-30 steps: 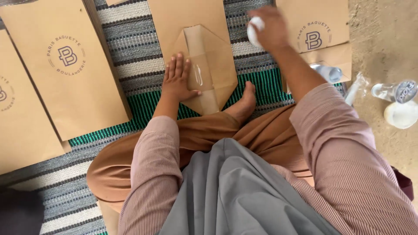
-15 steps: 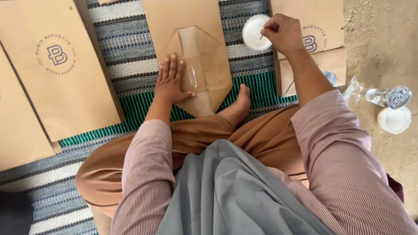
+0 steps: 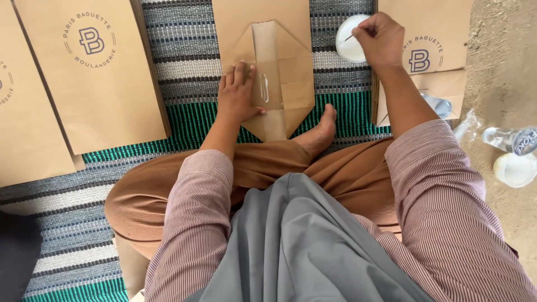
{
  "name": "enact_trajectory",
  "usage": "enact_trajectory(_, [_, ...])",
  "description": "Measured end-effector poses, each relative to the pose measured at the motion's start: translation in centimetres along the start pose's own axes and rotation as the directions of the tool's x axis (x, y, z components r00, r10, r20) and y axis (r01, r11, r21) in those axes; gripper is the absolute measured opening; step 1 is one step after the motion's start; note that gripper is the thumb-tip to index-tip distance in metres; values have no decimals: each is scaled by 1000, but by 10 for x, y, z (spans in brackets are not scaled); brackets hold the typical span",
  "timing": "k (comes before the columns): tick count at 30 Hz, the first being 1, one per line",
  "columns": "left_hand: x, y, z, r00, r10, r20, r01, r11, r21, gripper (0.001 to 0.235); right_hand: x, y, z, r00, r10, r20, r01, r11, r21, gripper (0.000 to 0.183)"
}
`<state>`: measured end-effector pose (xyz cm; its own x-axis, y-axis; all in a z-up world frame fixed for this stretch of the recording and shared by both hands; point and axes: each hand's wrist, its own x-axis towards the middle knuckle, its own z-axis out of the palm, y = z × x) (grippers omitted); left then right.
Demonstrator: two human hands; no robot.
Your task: The person assembles a flat paper bag by applying glue to the flaps and folding them into place. They use a small stick to spread the adhesive and press the seams to secure the bag's structure.
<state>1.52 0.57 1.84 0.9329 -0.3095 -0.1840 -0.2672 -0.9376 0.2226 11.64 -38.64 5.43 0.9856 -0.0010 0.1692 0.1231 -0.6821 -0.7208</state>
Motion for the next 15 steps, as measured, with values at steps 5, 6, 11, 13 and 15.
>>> enact_trajectory(5, [7,20,-13,988,-59,144,49,996,71,130,3,-31,-16,815,577,-51,-503,748,433,9])
enact_trajectory(6, [9,24,-16,977,-71,199,53,994,94,132,2,-38,-20,726,687,-24,-586,636,503,7])
enact_trajectory(11, [0,57,-94,885,-118,450,93,993,76,107,-1,-66,-24,607,790,85,-692,473,545,9])
enact_trajectory(13, [0,61,-101,855,-132,501,109,991,75,102,0,-80,-27,559,821,121,-746,433,505,11])
enact_trajectory(15, [9,59,-81,845,-115,522,68,992,109,103,3,-87,-33,507,852,129,-655,284,701,8])
